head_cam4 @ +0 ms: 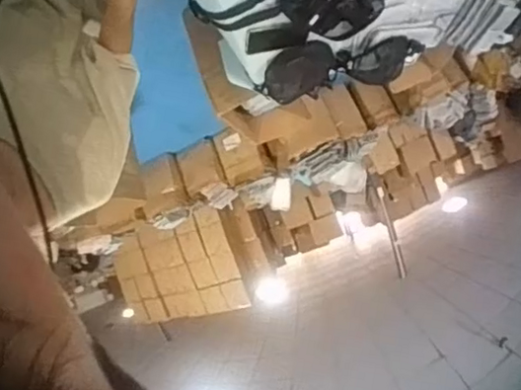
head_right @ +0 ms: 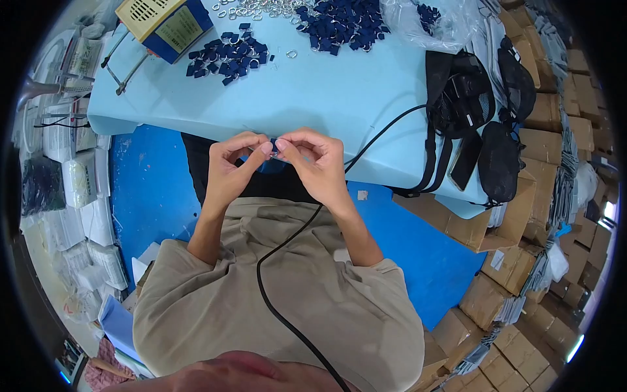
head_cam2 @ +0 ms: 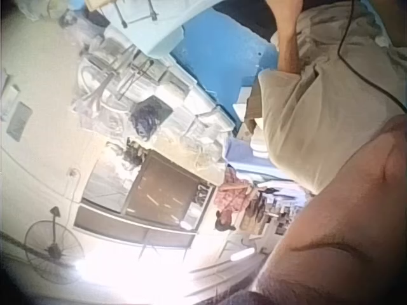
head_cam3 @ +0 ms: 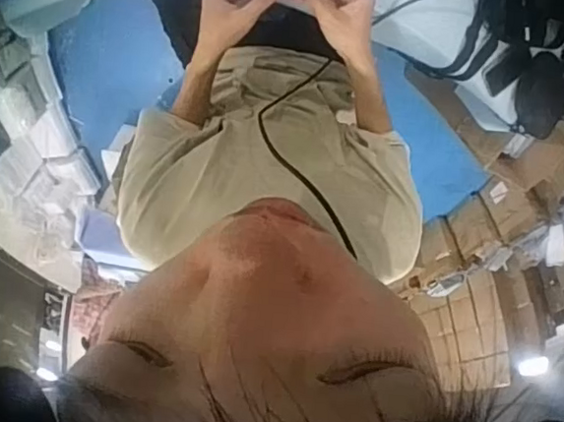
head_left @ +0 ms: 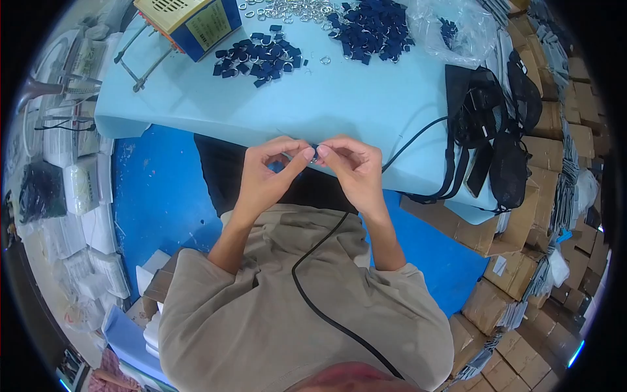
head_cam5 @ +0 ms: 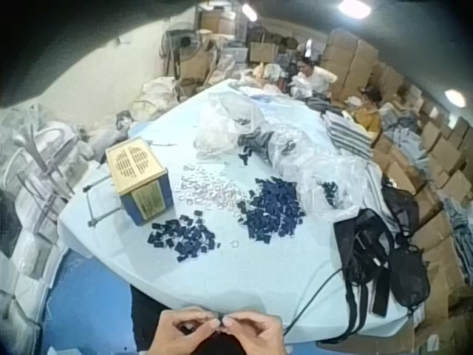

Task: Assembling hardware components by manually attaching small metal rings to blue plastic buckle pieces.

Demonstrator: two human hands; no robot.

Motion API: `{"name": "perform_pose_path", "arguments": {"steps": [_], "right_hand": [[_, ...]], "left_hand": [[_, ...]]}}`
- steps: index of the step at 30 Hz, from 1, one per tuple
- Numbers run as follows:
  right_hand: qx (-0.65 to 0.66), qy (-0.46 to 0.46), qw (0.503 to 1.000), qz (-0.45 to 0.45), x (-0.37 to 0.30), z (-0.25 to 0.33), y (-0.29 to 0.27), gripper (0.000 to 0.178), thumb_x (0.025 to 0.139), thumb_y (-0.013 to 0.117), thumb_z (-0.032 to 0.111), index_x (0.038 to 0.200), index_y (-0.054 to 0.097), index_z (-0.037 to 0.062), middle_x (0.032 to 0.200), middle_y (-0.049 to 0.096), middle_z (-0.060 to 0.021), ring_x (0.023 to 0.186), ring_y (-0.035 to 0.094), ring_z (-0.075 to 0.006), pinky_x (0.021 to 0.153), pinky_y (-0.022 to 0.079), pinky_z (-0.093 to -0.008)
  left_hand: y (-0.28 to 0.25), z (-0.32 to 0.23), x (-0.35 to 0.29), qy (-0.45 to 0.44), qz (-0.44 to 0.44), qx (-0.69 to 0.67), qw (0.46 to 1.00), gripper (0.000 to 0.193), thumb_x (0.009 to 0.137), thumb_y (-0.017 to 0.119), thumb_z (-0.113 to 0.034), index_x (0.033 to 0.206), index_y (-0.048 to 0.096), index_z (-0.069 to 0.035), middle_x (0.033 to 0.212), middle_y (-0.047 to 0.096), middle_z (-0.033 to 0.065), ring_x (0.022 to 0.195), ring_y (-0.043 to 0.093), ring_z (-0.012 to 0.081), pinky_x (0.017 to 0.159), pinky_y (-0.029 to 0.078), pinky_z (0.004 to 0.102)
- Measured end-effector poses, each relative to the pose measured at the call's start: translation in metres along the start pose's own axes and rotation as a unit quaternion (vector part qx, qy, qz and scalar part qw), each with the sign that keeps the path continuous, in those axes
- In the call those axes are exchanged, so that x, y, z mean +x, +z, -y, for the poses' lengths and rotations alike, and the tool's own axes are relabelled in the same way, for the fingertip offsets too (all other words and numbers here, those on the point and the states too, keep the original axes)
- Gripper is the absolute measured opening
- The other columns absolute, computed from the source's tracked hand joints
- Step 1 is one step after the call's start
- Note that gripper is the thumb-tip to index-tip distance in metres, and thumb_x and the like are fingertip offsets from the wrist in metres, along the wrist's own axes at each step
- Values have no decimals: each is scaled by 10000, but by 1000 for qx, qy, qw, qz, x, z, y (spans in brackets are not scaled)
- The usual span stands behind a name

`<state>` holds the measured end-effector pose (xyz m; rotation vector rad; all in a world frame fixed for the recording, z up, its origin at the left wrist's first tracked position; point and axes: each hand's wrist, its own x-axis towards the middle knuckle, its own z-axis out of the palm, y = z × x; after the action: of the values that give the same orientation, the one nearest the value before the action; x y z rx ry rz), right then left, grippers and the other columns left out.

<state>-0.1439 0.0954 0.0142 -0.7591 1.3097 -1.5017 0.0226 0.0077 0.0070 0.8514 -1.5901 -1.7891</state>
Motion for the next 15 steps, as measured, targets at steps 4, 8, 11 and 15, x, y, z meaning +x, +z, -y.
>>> {"name": "perform_pose_path", "arguments": {"steps": [4, 8, 11, 15], "right_hand": [[-43, -32, 999, -6, 0, 1, 2, 108, 982, 696, 25, 1032, 727, -66, 947, 719, -101, 831, 694, -152, 777, 593, -289], [-32, -19, 999, -15, -1, 4, -3, 104, 985, 692, 28, 1035, 731, -54, 924, 719, -89, 796, 682, -136, 737, 574, -281], [-6, 26, 999, -42, -7, 14, -3, 103, 982, 703, 38, 1038, 732, -42, 887, 716, -66, 787, 677, -116, 718, 559, -266], [-2, -44, 998, -40, 16, 30, -28, 106, 978, 712, 71, 1012, 738, -26, 833, 713, -43, 736, 657, -96, 682, 533, -258]], "left_hand": [[-1, -1, 6, 24, 6, 45, 999, 136, 988, 696, -73, 1010, 762, 43, 897, 705, 76, 812, 640, 107, 724, 496, 248], [4, -1, 9, 35, 15, -2, 999, 148, 995, 684, -73, 1012, 753, 58, 877, 701, 78, 798, 633, 109, 717, 493, 243], [5, 1, 8, 39, 19, -10, 999, 162, 1011, 653, -68, 1000, 742, 67, 861, 683, 73, 766, 606, 112, 695, 478, 243], [-1, 10, 0, 1, -33, -66, 997, 167, 1014, 649, -61, 962, 702, 88, 859, 661, 63, 783, 599, 121, 718, 475, 252]]}}
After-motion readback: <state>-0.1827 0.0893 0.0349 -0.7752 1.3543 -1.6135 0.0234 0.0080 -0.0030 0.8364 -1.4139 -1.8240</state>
